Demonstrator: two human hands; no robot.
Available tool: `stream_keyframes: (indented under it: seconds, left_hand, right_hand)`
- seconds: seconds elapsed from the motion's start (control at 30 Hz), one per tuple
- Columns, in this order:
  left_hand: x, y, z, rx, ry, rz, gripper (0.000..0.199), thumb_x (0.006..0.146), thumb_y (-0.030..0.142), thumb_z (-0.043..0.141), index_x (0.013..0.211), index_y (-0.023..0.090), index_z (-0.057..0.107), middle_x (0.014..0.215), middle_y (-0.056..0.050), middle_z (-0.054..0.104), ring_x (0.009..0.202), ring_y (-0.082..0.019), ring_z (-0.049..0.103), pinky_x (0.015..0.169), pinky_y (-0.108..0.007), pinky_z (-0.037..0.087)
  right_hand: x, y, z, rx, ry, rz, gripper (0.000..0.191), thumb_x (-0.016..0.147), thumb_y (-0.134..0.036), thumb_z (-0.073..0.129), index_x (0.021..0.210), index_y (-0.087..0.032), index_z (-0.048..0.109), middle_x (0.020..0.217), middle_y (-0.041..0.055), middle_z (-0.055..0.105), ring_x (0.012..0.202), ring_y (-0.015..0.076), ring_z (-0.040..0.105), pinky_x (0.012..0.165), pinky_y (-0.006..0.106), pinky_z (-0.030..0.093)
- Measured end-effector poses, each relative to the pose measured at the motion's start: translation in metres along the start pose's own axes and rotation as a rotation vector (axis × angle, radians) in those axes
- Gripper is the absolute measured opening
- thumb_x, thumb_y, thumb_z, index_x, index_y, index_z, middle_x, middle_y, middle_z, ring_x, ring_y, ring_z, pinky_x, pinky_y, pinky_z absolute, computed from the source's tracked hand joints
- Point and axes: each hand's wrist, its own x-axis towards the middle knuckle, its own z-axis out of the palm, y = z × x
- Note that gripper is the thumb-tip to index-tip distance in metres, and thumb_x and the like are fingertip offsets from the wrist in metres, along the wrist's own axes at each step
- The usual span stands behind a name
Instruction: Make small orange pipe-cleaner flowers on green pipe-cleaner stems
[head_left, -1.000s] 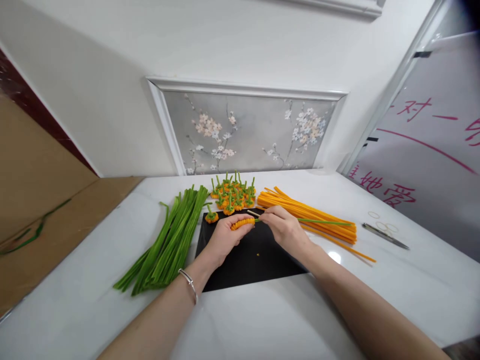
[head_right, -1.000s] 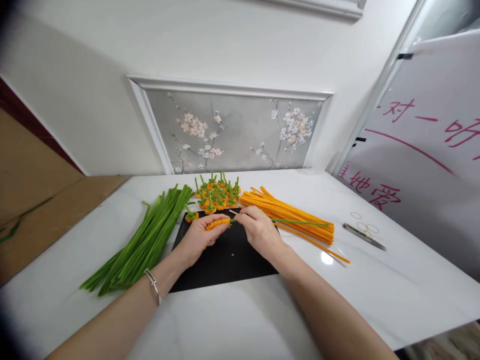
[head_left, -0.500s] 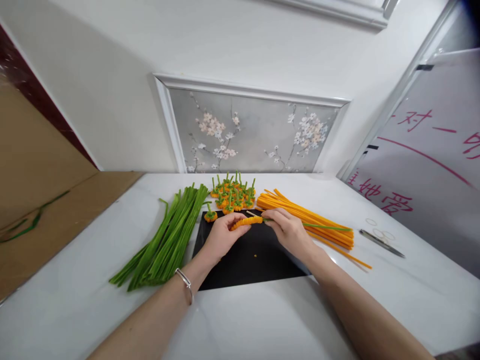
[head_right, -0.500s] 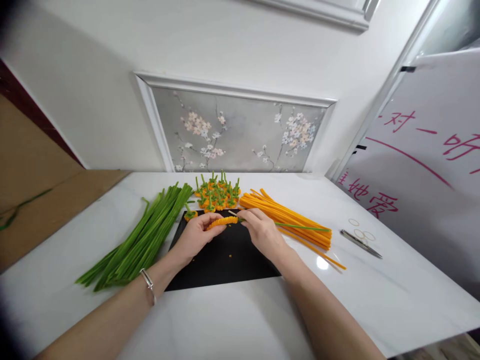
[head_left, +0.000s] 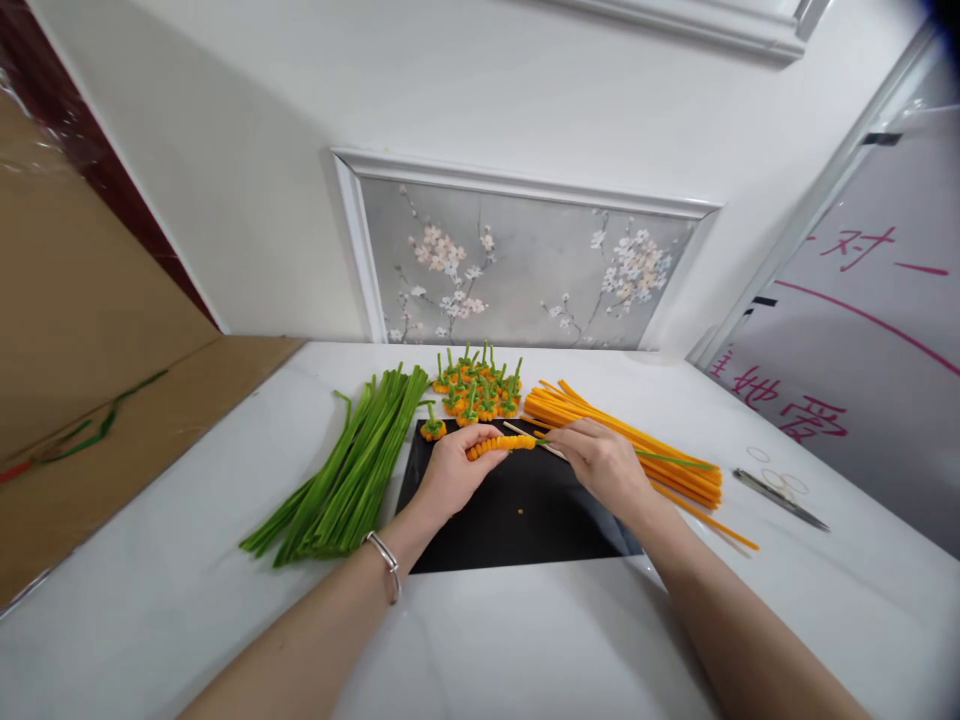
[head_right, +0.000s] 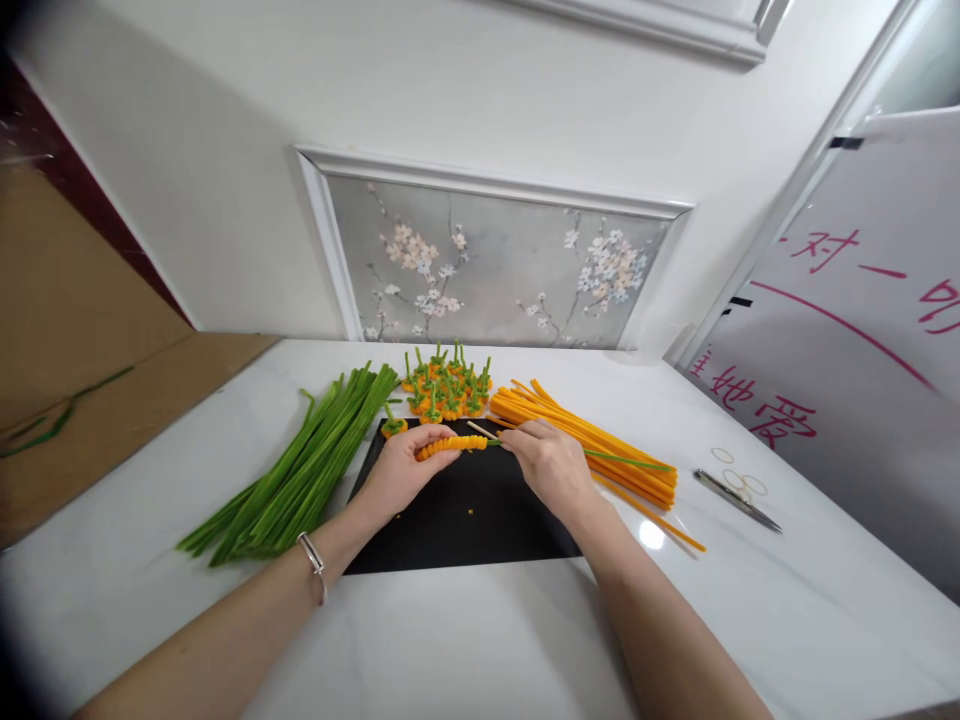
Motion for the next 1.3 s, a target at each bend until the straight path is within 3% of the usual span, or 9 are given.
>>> stream_keyframes:
  seconds: [0.4,0.53,0.73,0.9,1.3]
  left_hand:
    - [-0.0050,0.0012,0.0043,0.082,-0.088,0.058,0.016,0.076,0.026,0.066,0.088,0.017,0.072,0.086,-0.003,0.074,0.077,-0.019,0.067,0.075,-0.029,0.053]
    - [-0.0055,0.0013,0.0044,0.019,-0.057,0.031,0.024,0.074,0.025,0.068,0.097,0.018,0.069,0.098,-0.004,0.074,0.089,-0.021,0.069,0.083,-0.031,0.052]
    - [-0.0049,-0.0019,0.0038,0.031,-0.054,0.022,0.017,0.076,0.030,0.067,0.088,0.018,0.067,0.089,-0.003,0.072,0.083,-0.019,0.067,0.080,-0.030,0.052]
    - [-0.0064,-0.0025,0.0053,-0.022,-0.033,0.017,0.023,0.074,0.026,0.069,0.095,0.018,0.064,0.096,-0.003,0.071,0.090,-0.019,0.067,0.085,-0.031,0.051]
    - [-0.0067,0.0013,0.0044,0.086,-0.026,0.037,0.010,0.076,0.027,0.066,0.078,0.018,0.065,0.075,0.001,0.065,0.069,-0.015,0.059,0.067,-0.025,0.046]
  right_hand:
    - [-0.0011,-0.0089,0.0083,0.045,-0.076,-0.015,0.018,0.095,-0.023,0.052,0.099,-0.019,0.069,0.088,0.0074,0.072,0.080,0.0200,0.066,0.075,0.030,0.054]
    - [-0.0010,-0.0101,0.0094,0.065,-0.076,0.001,0.018,0.095,-0.022,0.052,0.102,-0.018,0.068,0.089,0.0084,0.072,0.081,0.0198,0.066,0.076,0.030,0.054]
    - [-0.0017,-0.0048,0.0090,0.058,-0.083,0.000,0.019,0.096,-0.024,0.051,0.098,-0.020,0.069,0.086,0.0072,0.071,0.080,0.0183,0.066,0.077,0.029,0.054]
    - [-0.0019,-0.0054,0.0091,0.056,-0.079,-0.030,0.020,0.096,-0.024,0.050,0.098,-0.019,0.070,0.081,0.0071,0.070,0.076,0.0182,0.065,0.072,0.028,0.054]
    - [-0.0002,-0.0086,0.0059,0.061,-0.064,-0.067,0.021,0.097,-0.024,0.048,0.097,-0.018,0.069,0.079,0.0065,0.070,0.073,0.0183,0.064,0.069,0.028,0.052]
